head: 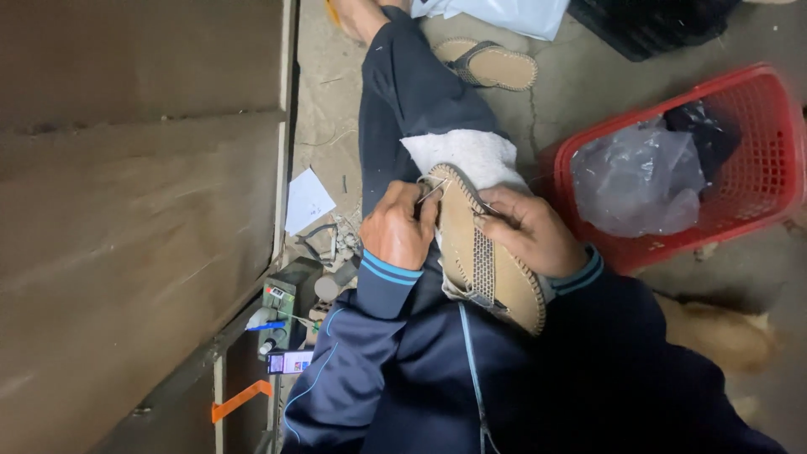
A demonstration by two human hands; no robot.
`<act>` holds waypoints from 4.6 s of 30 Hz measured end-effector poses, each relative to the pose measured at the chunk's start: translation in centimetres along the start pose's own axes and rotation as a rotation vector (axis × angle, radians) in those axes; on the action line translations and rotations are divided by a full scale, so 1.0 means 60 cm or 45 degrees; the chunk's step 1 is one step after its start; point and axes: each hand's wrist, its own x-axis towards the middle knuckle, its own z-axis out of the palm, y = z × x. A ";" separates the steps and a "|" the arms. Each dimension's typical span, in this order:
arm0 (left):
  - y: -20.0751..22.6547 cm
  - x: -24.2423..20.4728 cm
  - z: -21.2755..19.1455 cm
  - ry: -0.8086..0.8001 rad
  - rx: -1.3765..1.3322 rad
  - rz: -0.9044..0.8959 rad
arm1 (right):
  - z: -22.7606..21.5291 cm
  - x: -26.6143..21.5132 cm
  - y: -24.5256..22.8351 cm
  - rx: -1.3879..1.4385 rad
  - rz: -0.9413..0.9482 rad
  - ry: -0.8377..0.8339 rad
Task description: Hand-sewing the sole of a sandal using a needle and thread.
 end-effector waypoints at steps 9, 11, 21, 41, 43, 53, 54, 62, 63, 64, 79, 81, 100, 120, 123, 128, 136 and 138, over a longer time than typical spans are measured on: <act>-0.013 0.017 0.042 -0.013 -0.074 0.010 | -0.005 0.004 -0.004 0.234 0.104 0.032; -0.006 0.021 0.037 0.011 -0.330 -0.073 | -0.007 0.003 -0.010 0.229 0.149 0.054; -0.120 -0.037 -0.132 -0.062 -1.689 -0.366 | 0.034 0.024 -0.070 -0.353 0.301 0.098; -0.557 -0.352 -0.066 0.524 0.338 -0.858 | -0.087 0.013 0.029 -0.763 0.146 0.427; -0.536 -0.337 -0.049 0.488 0.331 -0.767 | -0.127 0.002 -0.016 -0.554 0.184 0.571; -0.132 -0.062 -0.024 0.215 -0.301 0.080 | -0.035 -0.010 -0.109 0.654 -0.340 -0.206; -0.121 -0.054 -0.016 0.217 -0.299 0.087 | -0.020 -0.006 -0.125 0.654 -0.347 -0.203; -0.076 -0.023 0.019 -0.159 -0.175 -0.080 | 0.033 -0.018 -0.128 -0.916 0.030 -0.109; -0.070 -0.025 0.028 -0.167 -0.170 -0.081 | 0.032 -0.019 -0.127 -0.908 0.035 -0.110; -0.064 -0.027 0.037 -0.134 -0.232 -0.129 | 0.032 -0.021 -0.127 -0.936 0.037 -0.096; -0.018 -0.028 0.042 -0.016 -0.310 -0.092 | 0.031 -0.028 -0.035 -0.641 -0.074 0.168; -0.016 -0.029 0.044 -0.040 -0.338 -0.094 | 0.029 -0.023 -0.044 -0.793 -0.052 0.169; 0.031 -0.015 -0.093 -0.261 -0.450 0.093 | -0.044 0.021 -0.088 -0.103 0.226 -0.274; 0.020 -0.018 -0.056 -0.405 -0.327 0.100 | -0.077 0.022 -0.058 -0.336 0.382 -0.427; 0.017 -0.019 -0.054 -0.408 -0.304 0.097 | -0.074 0.021 -0.052 -0.329 0.367 -0.430; 0.020 -0.016 -0.062 -0.413 -0.304 0.121 | -0.059 0.010 -0.076 -0.533 0.347 -0.345; -0.008 -0.020 -0.090 -0.415 -0.431 0.133 | -0.025 -0.014 -0.046 -0.739 0.182 -0.201; -0.014 -0.023 -0.090 -0.414 -0.423 0.136 | -0.026 -0.007 -0.044 -0.741 0.209 -0.236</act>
